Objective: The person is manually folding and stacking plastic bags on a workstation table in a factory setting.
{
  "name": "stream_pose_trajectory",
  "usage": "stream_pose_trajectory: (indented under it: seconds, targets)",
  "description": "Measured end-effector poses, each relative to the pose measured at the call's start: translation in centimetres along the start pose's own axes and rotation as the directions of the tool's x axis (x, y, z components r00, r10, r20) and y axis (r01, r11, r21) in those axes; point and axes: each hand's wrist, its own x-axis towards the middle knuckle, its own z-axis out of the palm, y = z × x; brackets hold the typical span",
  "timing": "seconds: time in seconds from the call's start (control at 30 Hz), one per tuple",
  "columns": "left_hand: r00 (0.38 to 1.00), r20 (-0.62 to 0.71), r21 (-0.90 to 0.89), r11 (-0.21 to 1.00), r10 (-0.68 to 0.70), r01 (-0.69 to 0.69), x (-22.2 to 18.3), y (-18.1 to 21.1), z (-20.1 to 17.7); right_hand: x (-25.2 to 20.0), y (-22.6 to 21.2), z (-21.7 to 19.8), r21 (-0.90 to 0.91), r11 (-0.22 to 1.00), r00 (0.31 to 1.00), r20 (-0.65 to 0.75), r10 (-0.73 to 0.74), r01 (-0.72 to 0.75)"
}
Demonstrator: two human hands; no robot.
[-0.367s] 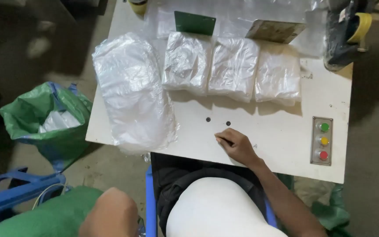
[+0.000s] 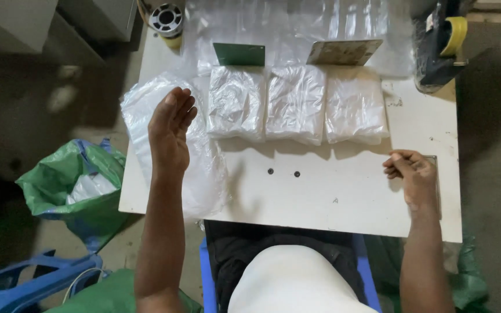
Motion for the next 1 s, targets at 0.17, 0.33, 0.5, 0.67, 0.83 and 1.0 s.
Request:
stream_pose_trajectory:
  seconds: [0.17, 0.33, 0.5, 0.67, 0.83, 1.0]
  targets:
    - [0.902, -0.082, 0.004, 0.905, -0.425, 0.426, 10.1, -9.4, -2.3, 2.3, 0.3, 0.8, 0.029, 0.999, 0.919, -0.392, 0.043, -0.034]
    - [0.821, -0.074, -0.392, 0.774, -0.566, 0.498, 17.4, -16.1, -3.5, 4.1, 6.1, 1.9, -0.664, 0.735, 0.756, -0.409, -0.511, 0.138]
    - [0.670, -0.168, -0.498, 0.649, -0.723, 0.576, 22.9, -18.1, -2.4, 4.1, 2.2, 3.1, -0.466, 0.884, 0.791, -0.531, -0.303, 0.025]
    - [0.625, -0.146, -0.324, 0.634, -0.767, 0.702, 24.0, -17.4, -1.6, 7.9, -6.6, 2.3, -0.105, 0.979, 0.885, -0.452, 0.109, -0.175]
    - [0.621, -0.279, -0.425, 0.674, -0.732, 0.604, 22.7, -16.6, -0.3, 20.5, 5.7, -2.7, -0.081, 0.992, 0.955, -0.290, 0.066, -0.094]
    - [0.681, -0.154, -0.440, 0.667, -0.716, 0.601, 23.8, -17.8, -2.3, 22.4, -0.3, 0.8, -0.026, 0.994, 0.939, -0.332, 0.094, -0.109]
